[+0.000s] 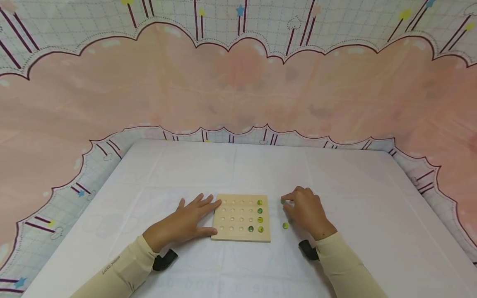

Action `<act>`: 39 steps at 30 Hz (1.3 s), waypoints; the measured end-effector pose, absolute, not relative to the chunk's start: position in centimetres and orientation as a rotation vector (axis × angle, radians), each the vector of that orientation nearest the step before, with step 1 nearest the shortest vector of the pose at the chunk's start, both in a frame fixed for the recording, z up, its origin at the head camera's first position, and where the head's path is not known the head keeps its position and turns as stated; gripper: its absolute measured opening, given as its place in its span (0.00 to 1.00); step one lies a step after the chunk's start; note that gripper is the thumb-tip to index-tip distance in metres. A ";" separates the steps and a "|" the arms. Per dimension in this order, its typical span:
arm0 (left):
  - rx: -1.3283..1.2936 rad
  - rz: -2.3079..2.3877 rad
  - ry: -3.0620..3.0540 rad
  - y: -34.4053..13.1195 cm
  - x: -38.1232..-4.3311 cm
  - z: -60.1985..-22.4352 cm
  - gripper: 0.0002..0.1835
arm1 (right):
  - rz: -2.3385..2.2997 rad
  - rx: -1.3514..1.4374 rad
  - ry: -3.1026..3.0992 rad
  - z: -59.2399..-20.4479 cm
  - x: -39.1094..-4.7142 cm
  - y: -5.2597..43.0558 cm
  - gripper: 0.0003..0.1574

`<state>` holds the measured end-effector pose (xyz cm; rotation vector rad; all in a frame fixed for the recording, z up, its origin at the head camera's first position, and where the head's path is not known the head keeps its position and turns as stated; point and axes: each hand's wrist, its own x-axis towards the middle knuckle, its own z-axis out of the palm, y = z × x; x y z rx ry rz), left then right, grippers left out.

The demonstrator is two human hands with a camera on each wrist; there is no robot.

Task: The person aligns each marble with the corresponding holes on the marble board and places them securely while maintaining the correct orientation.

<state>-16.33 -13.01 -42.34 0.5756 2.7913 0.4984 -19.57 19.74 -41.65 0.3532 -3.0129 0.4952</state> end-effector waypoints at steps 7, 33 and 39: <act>0.576 0.495 2.798 -13.0 -16.3 -42.3 0.45 | 0.483 0.335 -3.046 -41.5 -19.8 20.0 0.13; 0.581 0.504 2.798 -13.1 -16.1 -42.2 0.44 | 0.506 0.383 -2.978 -41.6 -19.6 19.5 0.09; 0.583 0.505 2.798 -13.1 -16.2 -42.3 0.44 | 0.536 0.393 -2.963 -41.2 -19.2 19.0 0.10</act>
